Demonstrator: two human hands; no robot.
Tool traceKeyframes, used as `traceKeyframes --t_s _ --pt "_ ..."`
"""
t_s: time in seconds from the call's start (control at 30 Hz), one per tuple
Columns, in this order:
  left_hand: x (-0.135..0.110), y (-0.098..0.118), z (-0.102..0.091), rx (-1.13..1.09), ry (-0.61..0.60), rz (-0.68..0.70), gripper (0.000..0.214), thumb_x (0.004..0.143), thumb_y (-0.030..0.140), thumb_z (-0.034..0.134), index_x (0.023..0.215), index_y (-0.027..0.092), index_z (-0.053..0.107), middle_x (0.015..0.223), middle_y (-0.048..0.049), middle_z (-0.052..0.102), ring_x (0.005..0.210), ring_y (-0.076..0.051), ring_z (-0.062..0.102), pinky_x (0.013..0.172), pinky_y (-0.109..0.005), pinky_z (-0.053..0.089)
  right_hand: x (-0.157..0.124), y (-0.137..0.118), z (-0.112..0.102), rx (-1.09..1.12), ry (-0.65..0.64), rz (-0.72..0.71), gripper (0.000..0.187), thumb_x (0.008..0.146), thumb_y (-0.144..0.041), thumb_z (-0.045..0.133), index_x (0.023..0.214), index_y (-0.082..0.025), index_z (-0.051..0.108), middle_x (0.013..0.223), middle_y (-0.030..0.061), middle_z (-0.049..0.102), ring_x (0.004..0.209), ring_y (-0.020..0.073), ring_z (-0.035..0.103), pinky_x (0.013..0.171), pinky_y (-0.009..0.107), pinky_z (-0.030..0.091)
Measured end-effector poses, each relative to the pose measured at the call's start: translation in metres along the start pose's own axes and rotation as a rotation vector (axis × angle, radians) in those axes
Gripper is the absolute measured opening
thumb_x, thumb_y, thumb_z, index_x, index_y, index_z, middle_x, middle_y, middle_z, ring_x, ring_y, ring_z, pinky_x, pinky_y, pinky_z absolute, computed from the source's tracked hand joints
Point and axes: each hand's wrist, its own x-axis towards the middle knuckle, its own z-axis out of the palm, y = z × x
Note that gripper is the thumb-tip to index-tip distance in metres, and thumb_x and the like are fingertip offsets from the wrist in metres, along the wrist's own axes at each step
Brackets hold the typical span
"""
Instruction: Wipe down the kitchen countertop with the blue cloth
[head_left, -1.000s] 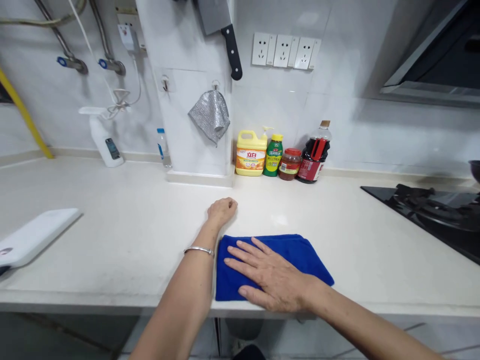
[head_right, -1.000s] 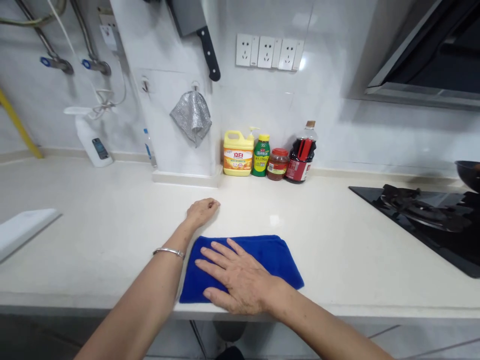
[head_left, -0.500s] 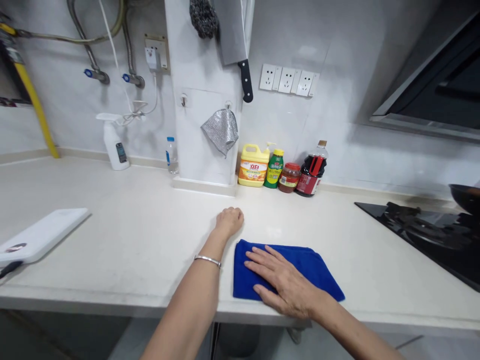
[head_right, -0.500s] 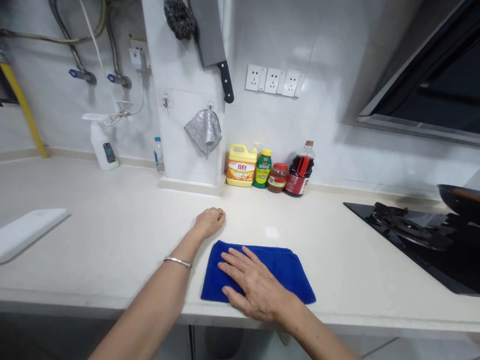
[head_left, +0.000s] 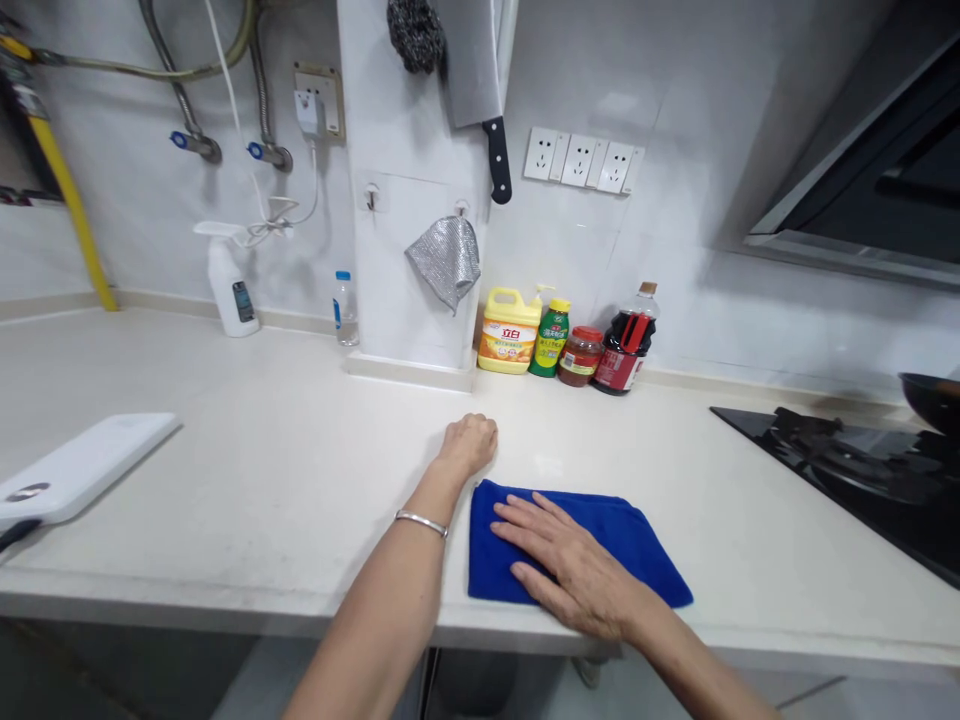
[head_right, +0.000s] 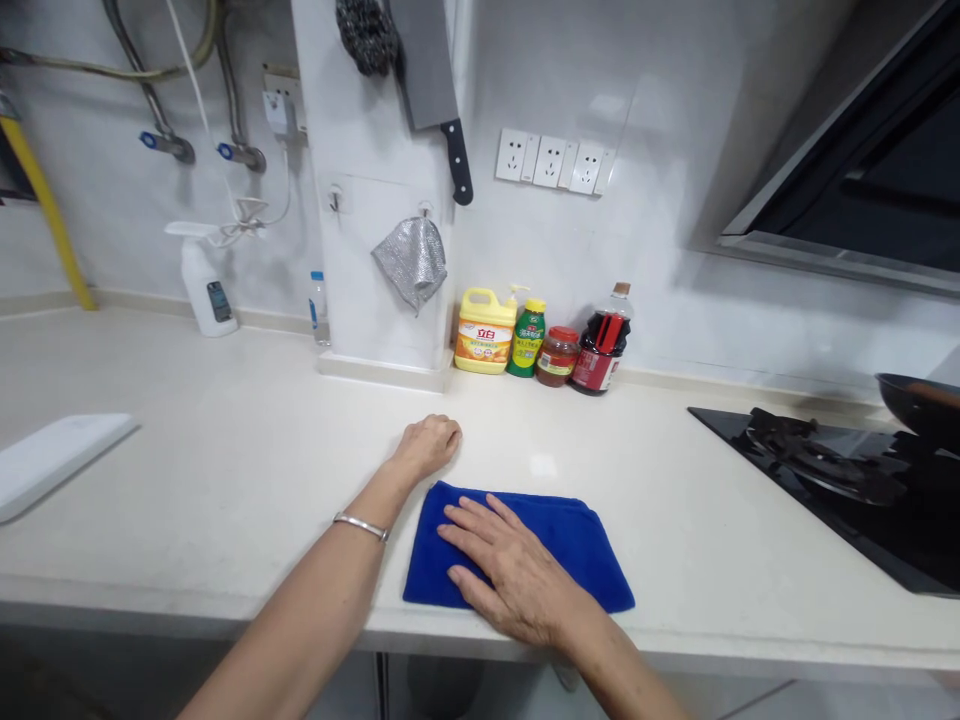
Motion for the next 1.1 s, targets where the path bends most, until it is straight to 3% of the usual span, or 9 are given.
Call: traceKeyframes --t_s 0.17,0.33,0.53,0.8,1.1 --pt "0.004 -0.004 0.005 0.0 0.02 0.023 0.035 0.097 0.025 0.037 0.107 0.019 0.07 0.116 -0.0132 0.068 0.114 -0.027 0.062 0.095 -0.041 0.051 -0.001 0.002 0.0 -0.027 0.015 0.074 0.054 0.107 -0.045 0.032 0.156 -0.023 0.034 0.163 0.0069 0.033 0.153 0.0199 0.025 0.129 0.049 0.013" --pt "0.008 -0.012 0.01 -0.029 0.045 0.031 0.035 0.096 0.026 0.038 0.107 0.02 0.07 0.116 -0.0114 0.069 0.114 -0.025 0.062 0.097 -0.037 0.05 0.001 0.001 -0.006 -0.012 -0.102 0.099 0.061 0.106 -0.052 0.032 0.16 -0.023 0.024 0.167 0.0078 0.018 0.155 0.0219 0.013 0.128 0.051 0.005" --pt "0.013 -0.025 0.013 -0.077 0.061 0.051 0.036 0.094 0.028 0.037 0.107 0.021 0.07 0.116 -0.01 0.07 0.112 -0.023 0.062 0.1 -0.035 0.048 -0.012 0.013 -0.017 0.07 -0.153 0.079 0.064 0.105 -0.054 0.033 0.16 -0.023 0.022 0.168 0.0062 0.015 0.156 0.0183 0.007 0.128 0.045 -0.002" --pt "0.027 -0.036 0.011 -0.115 0.03 0.049 0.046 0.089 0.038 0.033 0.108 0.018 0.07 0.117 -0.0108 0.071 0.107 -0.026 0.065 0.095 -0.036 0.048 -0.078 0.069 -0.048 0.049 -0.101 0.178 0.061 0.105 -0.051 0.038 0.159 -0.026 0.025 0.167 0.005 0.022 0.155 0.0167 0.014 0.127 0.044 0.0" --pt "0.065 -0.084 0.043 -0.104 0.019 0.006 0.052 0.088 0.059 0.029 0.11 0.035 0.069 0.121 0.0088 0.072 0.111 -0.022 0.063 0.095 -0.032 0.044 -0.182 0.154 -0.087 -0.081 -0.047 0.416 0.059 0.106 -0.052 0.03 0.159 -0.028 0.025 0.167 0.0028 0.024 0.154 0.0168 0.017 0.127 0.044 0.004"
